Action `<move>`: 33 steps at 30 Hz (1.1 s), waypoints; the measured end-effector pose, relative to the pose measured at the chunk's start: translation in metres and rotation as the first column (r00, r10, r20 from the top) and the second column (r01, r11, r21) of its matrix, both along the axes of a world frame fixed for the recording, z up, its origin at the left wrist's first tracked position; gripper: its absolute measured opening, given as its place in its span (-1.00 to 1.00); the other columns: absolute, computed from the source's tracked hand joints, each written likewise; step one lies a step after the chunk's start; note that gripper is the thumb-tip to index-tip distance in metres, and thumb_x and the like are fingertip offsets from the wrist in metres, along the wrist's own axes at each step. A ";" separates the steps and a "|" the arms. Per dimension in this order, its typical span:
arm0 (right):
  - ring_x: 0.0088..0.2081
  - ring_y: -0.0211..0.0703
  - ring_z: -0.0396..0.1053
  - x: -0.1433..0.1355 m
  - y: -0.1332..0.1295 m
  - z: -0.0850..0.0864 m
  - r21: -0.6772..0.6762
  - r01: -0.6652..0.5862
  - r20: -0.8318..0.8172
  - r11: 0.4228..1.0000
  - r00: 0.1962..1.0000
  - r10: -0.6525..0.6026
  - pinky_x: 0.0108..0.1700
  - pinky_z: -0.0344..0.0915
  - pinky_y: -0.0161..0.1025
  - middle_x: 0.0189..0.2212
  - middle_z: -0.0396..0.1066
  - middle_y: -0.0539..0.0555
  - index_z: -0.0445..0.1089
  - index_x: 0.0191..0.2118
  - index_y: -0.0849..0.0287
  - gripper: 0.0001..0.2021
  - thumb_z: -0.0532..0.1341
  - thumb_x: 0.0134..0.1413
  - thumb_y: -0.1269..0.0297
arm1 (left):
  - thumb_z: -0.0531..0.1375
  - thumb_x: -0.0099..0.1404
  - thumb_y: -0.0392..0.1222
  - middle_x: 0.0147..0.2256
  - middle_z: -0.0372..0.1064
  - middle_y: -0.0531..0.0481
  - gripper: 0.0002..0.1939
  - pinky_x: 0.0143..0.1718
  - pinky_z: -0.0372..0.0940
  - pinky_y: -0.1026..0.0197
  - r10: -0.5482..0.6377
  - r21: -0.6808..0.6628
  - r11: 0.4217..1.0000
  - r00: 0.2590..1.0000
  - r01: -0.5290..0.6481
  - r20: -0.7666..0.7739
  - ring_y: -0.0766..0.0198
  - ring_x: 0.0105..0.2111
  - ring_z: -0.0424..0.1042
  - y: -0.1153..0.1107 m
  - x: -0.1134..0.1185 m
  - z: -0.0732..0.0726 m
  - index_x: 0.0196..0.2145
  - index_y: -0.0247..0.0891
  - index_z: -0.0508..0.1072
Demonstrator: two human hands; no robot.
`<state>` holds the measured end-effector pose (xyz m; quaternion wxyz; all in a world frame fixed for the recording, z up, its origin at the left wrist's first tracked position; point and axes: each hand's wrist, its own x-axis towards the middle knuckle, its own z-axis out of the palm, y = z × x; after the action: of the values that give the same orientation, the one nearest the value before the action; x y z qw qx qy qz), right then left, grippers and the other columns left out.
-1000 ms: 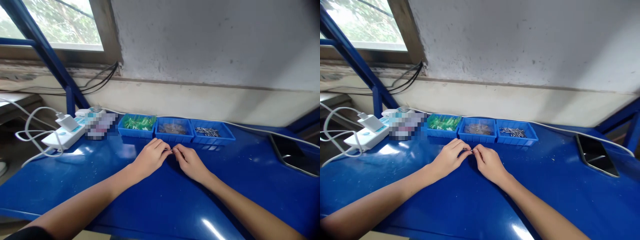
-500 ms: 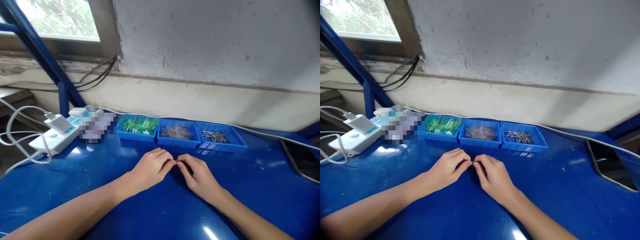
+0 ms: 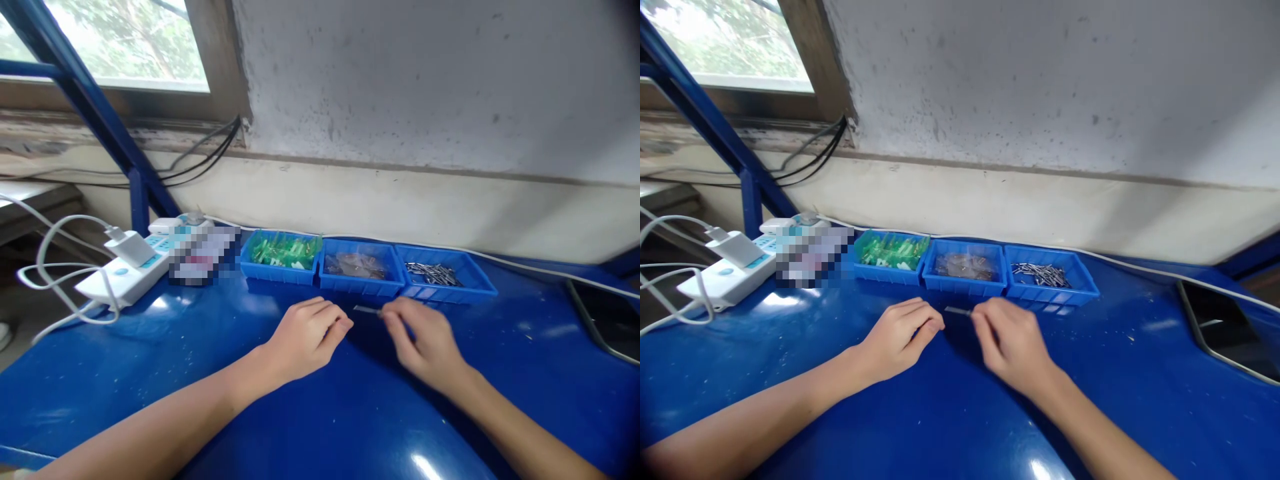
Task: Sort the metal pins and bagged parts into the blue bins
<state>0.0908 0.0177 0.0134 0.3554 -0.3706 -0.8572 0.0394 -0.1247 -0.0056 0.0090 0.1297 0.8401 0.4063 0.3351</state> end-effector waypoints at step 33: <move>-0.50 -0.23 0.35 0.001 0.026 -0.012 0.188 0.445 0.274 0.876 0.832 -0.482 -0.55 0.01 -0.31 -0.34 0.43 0.06 0.41 -0.09 0.06 -0.71 0.02 0.23 0.13 | 0.10 0.29 -0.16 -0.24 0.32 -0.04 -0.85 -0.06 0.01 0.00 0.490 0.182 0.870 0.846 -0.459 -0.210 0.11 -0.18 0.31 0.022 -0.043 0.010 -0.19 -0.22 0.28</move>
<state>0.0918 0.0434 0.0010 0.2350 -0.5475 -0.7876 -0.1569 -0.1678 0.0167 0.0194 -0.0621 0.7551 0.5927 0.2732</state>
